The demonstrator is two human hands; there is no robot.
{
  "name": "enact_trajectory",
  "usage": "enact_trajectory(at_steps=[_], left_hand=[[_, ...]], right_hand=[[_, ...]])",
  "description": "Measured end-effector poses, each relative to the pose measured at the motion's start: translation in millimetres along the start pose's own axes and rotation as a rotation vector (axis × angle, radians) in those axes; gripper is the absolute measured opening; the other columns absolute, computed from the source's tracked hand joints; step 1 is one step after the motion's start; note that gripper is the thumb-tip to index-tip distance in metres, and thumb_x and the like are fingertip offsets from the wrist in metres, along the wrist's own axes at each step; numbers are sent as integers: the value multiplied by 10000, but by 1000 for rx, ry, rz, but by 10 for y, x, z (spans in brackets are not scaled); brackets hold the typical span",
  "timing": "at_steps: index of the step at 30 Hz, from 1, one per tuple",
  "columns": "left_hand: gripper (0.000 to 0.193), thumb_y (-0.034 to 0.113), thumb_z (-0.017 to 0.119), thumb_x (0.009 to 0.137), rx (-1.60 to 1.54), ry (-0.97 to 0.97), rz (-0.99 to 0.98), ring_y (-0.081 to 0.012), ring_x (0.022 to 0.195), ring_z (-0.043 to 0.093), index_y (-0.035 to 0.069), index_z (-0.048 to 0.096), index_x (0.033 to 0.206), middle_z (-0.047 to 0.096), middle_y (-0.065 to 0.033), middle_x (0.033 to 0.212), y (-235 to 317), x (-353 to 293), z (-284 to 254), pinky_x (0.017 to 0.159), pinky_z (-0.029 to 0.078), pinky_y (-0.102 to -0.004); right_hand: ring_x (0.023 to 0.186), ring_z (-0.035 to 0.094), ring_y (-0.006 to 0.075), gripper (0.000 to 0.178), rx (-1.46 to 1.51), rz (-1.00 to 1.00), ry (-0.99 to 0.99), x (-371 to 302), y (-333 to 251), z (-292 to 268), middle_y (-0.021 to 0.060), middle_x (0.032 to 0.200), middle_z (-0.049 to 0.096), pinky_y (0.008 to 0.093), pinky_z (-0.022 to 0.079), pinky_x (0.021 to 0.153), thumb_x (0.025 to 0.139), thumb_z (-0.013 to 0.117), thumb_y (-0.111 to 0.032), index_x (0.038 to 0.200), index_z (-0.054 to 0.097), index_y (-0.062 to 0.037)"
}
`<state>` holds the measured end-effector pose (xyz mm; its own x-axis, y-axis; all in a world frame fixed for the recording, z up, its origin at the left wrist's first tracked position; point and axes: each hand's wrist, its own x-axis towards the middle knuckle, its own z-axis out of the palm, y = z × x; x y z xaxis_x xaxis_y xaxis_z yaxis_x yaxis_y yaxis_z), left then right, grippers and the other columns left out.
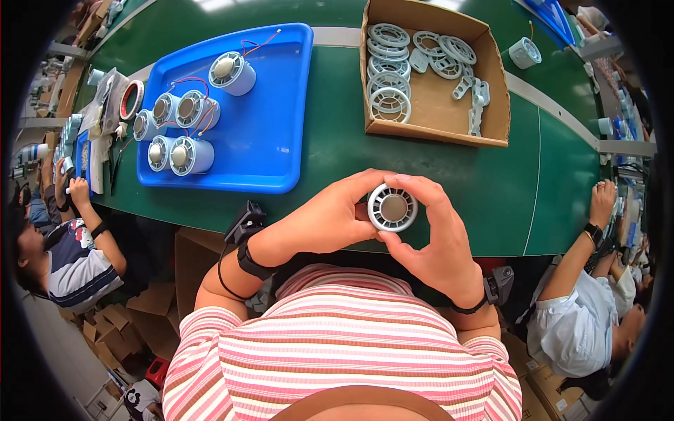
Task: The person moves a blue tray and picks up a motor and a plastic ring. They fit the ring onto the motor by hand and place the assembled unit onto the blue tray, repeating the process several times.
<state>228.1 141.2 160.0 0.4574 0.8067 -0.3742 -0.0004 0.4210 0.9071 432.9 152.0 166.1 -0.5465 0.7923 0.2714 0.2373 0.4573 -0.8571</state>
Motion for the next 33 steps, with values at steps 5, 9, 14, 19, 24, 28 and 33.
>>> enact_trajectory(at_steps=[5, 9, 14, 19, 24, 28, 33], left_hand=[[610, -47, 739, 846, -110, -42, -21, -185, 1194, 626, 36, 525, 1412, 581, -84, 1317, -2, 13, -45, 976, 573, -329], [621, -35, 756, 841, -77, -55, -55, -171, 1199, 619, 30, 526, 1415, 595, -86, 1325, 33, 22, -73, 976, 571, -324], [654, -20, 774, 837, -160, -99, -92, -167, 1218, 604, 8, 509, 1434, 595, -92, 1344, 60, 36, -124, 1020, 542, -324], [654, -8, 779, 838, -208, -184, -77, -164, 1247, 582, -12, 509, 1434, 583, -93, 1365, 46, 51, -241, 1065, 508, -323], [643, -6, 770, 843, -118, -173, -56, -160, 1265, 564, -12, 516, 1434, 549, -90, 1401, 8, 39, -236, 1060, 506, -317], [646, -7, 756, 852, -141, -188, -51, -174, 1237, 590, -4, 509, 1449, 520, -89, 1436, 15, 52, -248, 1046, 521, -325], [619, 63, 756, 893, -218, -248, -94, -190, 1208, 623, 10, 509, 1458, 543, -96, 1422, 37, 28, -272, 1017, 553, -334]], right_hand=[[1215, 617, 306, 720, 38, -26, -112, 84, 31, -96, 101, 1310, 646, 393, 508, 1018, 710, 796, 54, 1362, 512, -59], [1214, 621, 302, 680, 65, 45, -113, 85, 9, -107, 90, 1301, 653, 409, 485, 1058, 716, 790, 46, 1333, 531, -69], [1218, 625, 297, 654, 47, 22, -123, 78, 65, -149, 84, 1297, 660, 447, 448, 1105, 720, 797, 33, 1312, 543, -83], [1226, 625, 291, 638, -25, -28, -211, 117, 84, -212, 79, 1294, 667, 522, 410, 1130, 720, 810, 15, 1291, 550, -95], [1187, 627, 286, 624, -1, -88, -187, 90, 129, -166, 56, 1287, 663, 559, 424, 1106, 731, 818, -12, 1292, 560, -103], [1183, 630, 268, 617, -26, -80, -186, 93, 143, -198, 52, 1304, 665, 563, 404, 1114, 724, 824, -18, 1274, 561, -115], [1150, 633, 248, 590, -119, -49, -229, 108, 95, -258, -8, 1287, 662, 588, 405, 1093, 747, 816, -45, 1274, 569, -141]])
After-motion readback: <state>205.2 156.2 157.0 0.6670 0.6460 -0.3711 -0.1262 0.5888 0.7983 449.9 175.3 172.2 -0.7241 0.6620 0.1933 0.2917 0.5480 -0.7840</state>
